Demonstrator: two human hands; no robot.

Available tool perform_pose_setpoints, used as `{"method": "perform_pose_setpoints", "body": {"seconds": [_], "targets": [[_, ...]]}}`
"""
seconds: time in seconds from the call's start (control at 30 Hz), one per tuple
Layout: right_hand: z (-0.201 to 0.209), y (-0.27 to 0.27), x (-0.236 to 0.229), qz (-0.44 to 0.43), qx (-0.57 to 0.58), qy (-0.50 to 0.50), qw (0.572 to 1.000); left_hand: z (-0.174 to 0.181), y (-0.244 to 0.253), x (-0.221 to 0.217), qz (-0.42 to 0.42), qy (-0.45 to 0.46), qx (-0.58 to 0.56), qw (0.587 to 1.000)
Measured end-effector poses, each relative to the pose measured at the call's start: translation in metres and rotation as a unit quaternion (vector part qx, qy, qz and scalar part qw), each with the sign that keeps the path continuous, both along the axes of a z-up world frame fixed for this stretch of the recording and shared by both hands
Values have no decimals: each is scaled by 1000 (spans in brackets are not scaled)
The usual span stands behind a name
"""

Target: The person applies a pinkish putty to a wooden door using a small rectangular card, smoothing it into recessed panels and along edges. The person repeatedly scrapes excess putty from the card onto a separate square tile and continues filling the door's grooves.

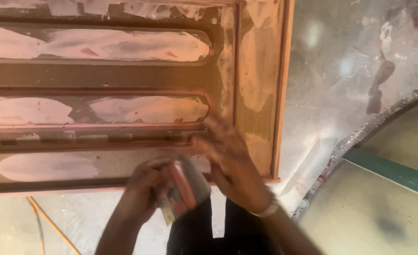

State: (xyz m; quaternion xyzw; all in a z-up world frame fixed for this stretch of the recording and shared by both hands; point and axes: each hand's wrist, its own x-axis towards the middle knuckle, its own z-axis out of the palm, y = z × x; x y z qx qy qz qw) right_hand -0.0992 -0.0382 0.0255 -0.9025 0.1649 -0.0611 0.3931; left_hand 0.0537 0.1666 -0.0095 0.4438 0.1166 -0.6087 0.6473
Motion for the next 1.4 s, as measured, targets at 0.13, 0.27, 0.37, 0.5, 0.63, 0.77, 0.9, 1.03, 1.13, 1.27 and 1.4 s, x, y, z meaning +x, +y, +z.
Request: {"method": "perform_pose_setpoints", "body": {"seconds": [0.13,0.27,0.37,0.5,0.63,0.77,0.9,1.03,1.13,1.27,1.4], "targets": [[43,-34,-11,183,-57,4,981,-21,-18,-15,-22,129,-149,980],[104,-72,0,248,-233,36,940,-21,-38,-20,-9,183,-163,969],[122,-92,4,263,-229,39,936,-2,-58,-26,-25,188,-176,966],[121,-106,21,282,-323,17,903,22,-90,-34,51,174,-202,963],[130,-130,42,343,-364,22,866,22,-99,-41,159,240,-126,950],[126,-147,43,298,-299,55,905,27,-108,-47,180,205,-185,944],[91,-139,23,210,55,93,972,44,-129,-51,196,225,-291,909],[80,-145,30,239,192,84,948,59,-129,-32,200,229,-89,948],[85,-146,56,284,88,1,955,61,-108,-10,219,187,-129,949],[78,-110,95,260,-176,28,949,50,-95,3,207,123,-210,948],[70,-85,151,324,-252,-40,911,29,-61,35,293,184,-347,872]]}}
